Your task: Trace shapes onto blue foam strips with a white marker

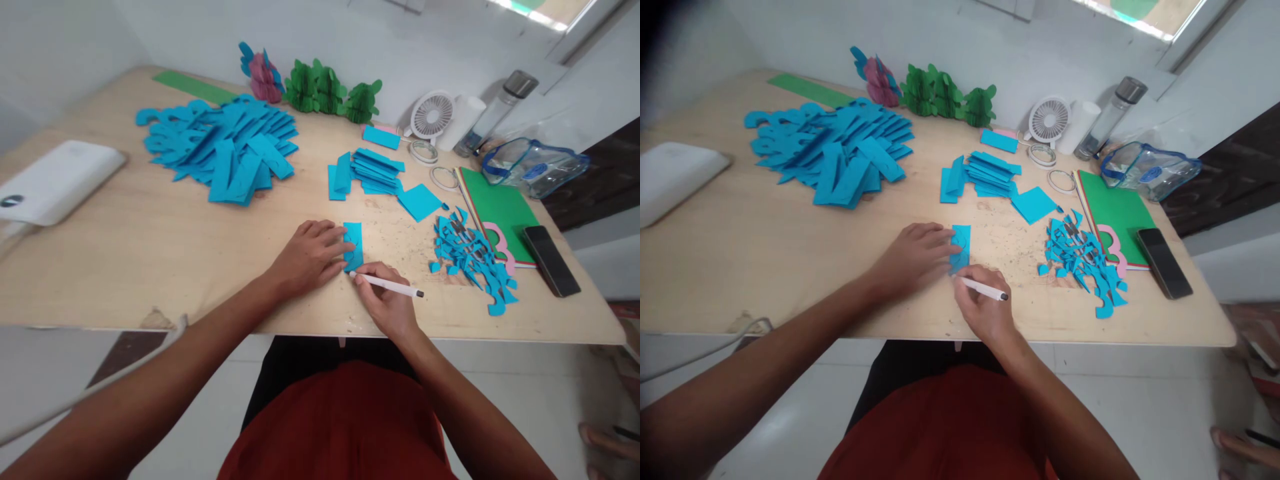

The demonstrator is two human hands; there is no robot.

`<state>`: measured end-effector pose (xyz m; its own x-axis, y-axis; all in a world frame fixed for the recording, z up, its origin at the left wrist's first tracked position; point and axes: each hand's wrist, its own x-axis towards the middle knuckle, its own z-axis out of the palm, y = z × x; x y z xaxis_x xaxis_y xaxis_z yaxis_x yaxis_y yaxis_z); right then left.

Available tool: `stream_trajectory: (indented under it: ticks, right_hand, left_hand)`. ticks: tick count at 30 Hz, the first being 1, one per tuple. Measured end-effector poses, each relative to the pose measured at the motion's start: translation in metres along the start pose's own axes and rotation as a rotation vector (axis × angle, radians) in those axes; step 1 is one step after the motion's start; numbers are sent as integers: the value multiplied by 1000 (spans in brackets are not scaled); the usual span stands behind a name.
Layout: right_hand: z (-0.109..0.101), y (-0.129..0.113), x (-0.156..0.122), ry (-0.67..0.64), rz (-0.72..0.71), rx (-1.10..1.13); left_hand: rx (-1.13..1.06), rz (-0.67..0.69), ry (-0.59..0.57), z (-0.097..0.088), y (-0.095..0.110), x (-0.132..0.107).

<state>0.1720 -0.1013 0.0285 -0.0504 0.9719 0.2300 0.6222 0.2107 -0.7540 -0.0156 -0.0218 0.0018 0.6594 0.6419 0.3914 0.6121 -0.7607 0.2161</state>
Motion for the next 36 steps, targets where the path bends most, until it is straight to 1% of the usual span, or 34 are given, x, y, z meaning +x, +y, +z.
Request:
stream_trajectory:
  ticks: [12, 18, 29, 32, 36]
  right_hand:
    - [0, 0, 1, -10, -4, 8]
    - [0, 1, 0, 5, 8, 14]
    - [0, 2, 1, -29, -32, 10]
    - [0, 2, 1, -23, -15, 33]
    - [-1, 2, -1, 0, 41, 113]
  left_hand:
    - [7, 1, 5, 0, 0, -1]
    - [4, 7, 13, 0, 0, -1]
    - [7, 10, 23, 2, -1, -1]
    - [1, 7, 21, 0, 0, -1]
    - [4, 4, 12, 0, 0, -1]
